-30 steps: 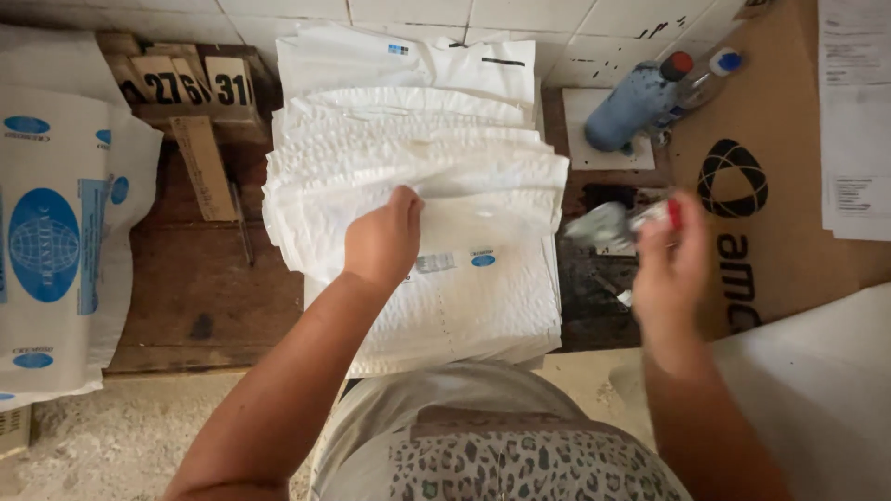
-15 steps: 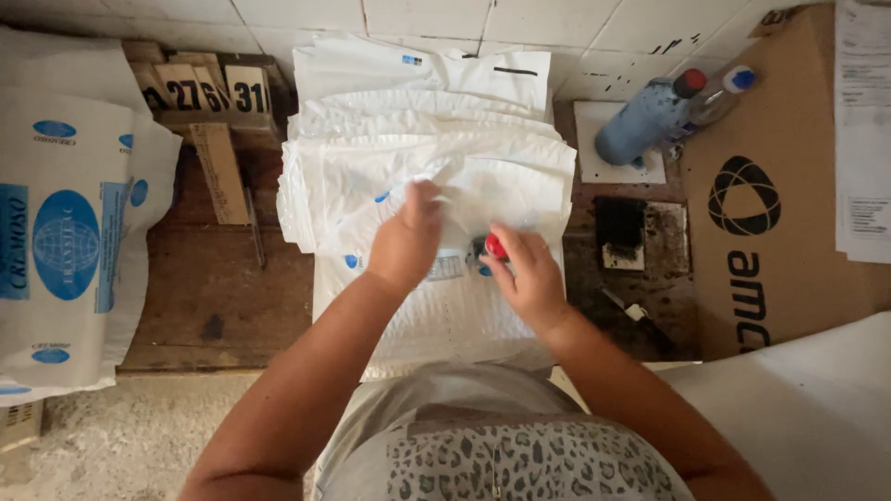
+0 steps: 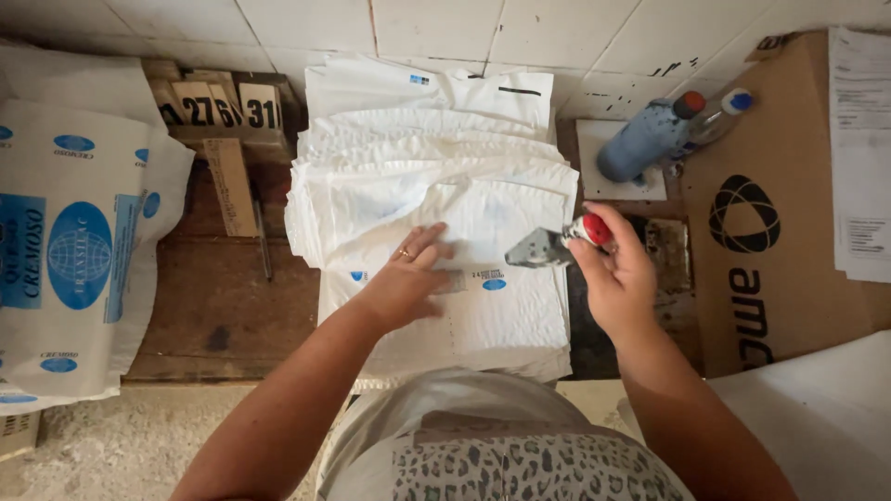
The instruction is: Stamping individual plastic cheese bags with a handheld stamp and flipping them over in a stack
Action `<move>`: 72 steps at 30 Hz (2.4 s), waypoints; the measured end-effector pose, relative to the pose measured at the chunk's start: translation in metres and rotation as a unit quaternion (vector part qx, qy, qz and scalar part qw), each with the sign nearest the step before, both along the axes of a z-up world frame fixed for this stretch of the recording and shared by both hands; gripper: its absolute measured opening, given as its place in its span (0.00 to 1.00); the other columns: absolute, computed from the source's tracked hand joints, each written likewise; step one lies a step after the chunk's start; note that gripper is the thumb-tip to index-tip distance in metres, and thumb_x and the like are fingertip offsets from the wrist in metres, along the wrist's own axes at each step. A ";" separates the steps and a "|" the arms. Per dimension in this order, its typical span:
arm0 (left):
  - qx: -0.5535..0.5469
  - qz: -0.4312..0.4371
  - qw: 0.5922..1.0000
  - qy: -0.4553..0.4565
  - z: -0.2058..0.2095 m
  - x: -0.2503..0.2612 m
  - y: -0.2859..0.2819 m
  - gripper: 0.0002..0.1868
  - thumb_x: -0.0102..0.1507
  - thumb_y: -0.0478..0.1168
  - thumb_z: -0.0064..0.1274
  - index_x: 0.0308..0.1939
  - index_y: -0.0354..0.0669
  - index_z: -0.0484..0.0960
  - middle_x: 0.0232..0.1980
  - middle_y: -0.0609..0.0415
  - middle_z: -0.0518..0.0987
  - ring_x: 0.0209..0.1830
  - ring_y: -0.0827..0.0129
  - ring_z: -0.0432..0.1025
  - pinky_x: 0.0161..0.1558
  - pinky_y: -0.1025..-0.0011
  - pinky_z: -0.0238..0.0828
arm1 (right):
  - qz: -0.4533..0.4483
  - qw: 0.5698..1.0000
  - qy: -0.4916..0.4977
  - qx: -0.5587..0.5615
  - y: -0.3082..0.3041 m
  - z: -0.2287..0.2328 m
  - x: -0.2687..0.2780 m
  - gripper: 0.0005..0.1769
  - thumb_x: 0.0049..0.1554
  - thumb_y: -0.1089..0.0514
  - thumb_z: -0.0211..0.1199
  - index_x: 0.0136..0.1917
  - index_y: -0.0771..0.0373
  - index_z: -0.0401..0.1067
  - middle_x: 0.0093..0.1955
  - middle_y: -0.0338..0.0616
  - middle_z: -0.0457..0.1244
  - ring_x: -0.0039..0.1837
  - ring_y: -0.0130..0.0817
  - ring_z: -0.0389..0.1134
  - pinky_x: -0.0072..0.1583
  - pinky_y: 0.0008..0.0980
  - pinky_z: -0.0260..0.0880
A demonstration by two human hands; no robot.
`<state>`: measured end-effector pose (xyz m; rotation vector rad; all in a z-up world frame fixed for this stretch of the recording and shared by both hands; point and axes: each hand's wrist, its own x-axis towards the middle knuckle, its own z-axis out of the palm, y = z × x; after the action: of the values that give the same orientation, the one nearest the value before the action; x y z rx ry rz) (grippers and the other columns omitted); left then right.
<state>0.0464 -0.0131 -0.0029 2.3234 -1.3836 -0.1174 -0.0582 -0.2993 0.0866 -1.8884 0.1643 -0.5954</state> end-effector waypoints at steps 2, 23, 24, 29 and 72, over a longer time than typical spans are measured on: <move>0.020 0.001 1.000 0.009 0.000 -0.003 0.000 0.32 0.41 0.50 0.78 0.48 0.58 0.84 0.66 0.60 0.65 0.84 0.50 0.43 0.82 0.52 0.34 | 0.011 1.000 -0.001 0.008 -0.007 -0.005 -0.011 0.25 0.61 0.68 0.64 0.71 0.66 0.67 0.63 0.49 0.64 0.63 0.33 0.67 0.60 0.35 0.74; 0.016 0.127 0.954 -0.271 -0.043 0.034 -0.035 0.11 0.69 0.45 0.53 0.34 0.45 0.78 0.38 0.52 0.78 0.46 0.56 0.75 0.47 0.64 0.77 | 0.055 0.952 -0.081 -0.292 0.039 -0.072 0.003 0.25 0.54 0.53 0.75 0.63 0.59 0.76 0.46 0.40 0.68 0.47 0.38 0.72 0.51 0.35 0.74; 0.031 0.126 0.948 -0.292 -0.052 0.041 -0.038 0.11 0.69 0.45 0.51 0.36 0.45 0.80 0.39 0.52 0.78 0.48 0.56 0.74 0.47 0.63 0.76 | 0.055 0.948 -0.098 -0.297 0.046 -0.068 0.008 0.26 0.54 0.53 0.74 0.64 0.60 0.76 0.48 0.42 0.68 0.49 0.39 0.72 0.53 0.36 0.74; -0.018 0.132 0.941 -0.312 -0.054 0.074 -0.046 0.11 0.69 0.41 0.50 0.34 0.40 0.79 0.37 0.47 0.74 0.45 0.50 0.70 0.42 0.61 0.77 | 0.052 0.934 -0.133 -0.328 0.056 -0.061 0.029 0.24 0.57 0.54 0.71 0.65 0.63 0.74 0.50 0.46 0.66 0.50 0.42 0.70 0.55 0.38 0.74; -0.004 -0.025 1.000 -0.009 -0.040 0.023 0.004 0.11 0.61 0.56 0.58 0.43 0.61 0.84 0.51 0.63 0.82 0.65 0.64 0.70 0.60 0.58 0.63 | -0.170 0.919 0.026 -0.354 -0.126 -0.042 -0.016 0.23 0.64 0.59 0.71 0.70 0.63 0.73 0.57 0.64 0.68 0.59 0.60 0.70 0.58 0.49 0.71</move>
<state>0.0692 -0.0094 -0.0432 2.2885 -1.4496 -0.1056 -0.0746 -0.4252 0.0448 -2.6060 0.3539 -0.9276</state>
